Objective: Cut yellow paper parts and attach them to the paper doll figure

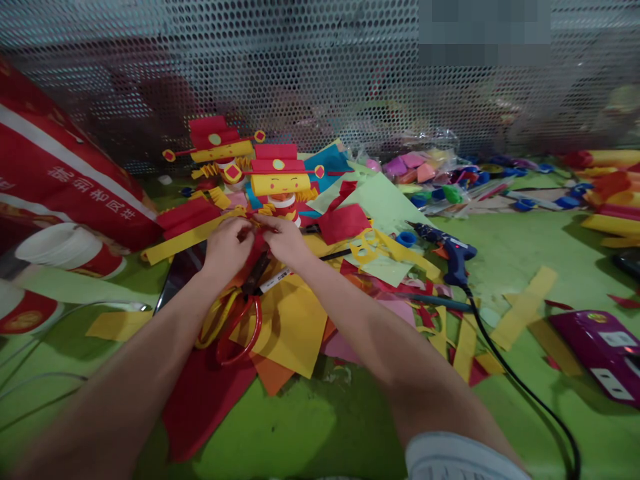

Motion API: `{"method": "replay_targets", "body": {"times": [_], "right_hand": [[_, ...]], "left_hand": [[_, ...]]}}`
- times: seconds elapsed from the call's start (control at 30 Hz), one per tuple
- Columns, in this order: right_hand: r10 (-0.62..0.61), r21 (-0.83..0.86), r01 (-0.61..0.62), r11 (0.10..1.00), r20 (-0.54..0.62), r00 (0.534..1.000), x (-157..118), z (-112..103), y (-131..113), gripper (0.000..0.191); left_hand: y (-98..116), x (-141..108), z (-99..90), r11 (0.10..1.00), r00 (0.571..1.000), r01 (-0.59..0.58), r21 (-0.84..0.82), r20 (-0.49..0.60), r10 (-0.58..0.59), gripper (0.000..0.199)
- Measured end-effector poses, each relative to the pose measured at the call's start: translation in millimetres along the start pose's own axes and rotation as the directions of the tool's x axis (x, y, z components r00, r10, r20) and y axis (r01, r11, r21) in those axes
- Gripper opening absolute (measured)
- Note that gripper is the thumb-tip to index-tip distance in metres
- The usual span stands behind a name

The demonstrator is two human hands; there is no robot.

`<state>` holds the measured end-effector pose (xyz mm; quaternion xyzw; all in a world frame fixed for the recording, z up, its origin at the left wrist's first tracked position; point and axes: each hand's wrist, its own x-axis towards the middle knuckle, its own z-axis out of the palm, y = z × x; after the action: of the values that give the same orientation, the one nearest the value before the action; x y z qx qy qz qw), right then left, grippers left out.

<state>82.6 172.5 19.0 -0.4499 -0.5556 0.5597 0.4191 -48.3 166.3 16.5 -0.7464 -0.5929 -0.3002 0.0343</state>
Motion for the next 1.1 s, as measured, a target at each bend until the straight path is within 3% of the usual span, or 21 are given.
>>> {"method": "replay_targets", "body": {"times": [1.1], "right_hand": [[-0.015, 0.001, 0.015, 1.0, 0.0, 1.0, 0.4, 1.7, 2.3, 0.05]], "left_hand": [[1.4, -1.0, -2.4, 0.999, 0.999, 0.038, 0.032, 0.027, -0.039, 0.016]]}}
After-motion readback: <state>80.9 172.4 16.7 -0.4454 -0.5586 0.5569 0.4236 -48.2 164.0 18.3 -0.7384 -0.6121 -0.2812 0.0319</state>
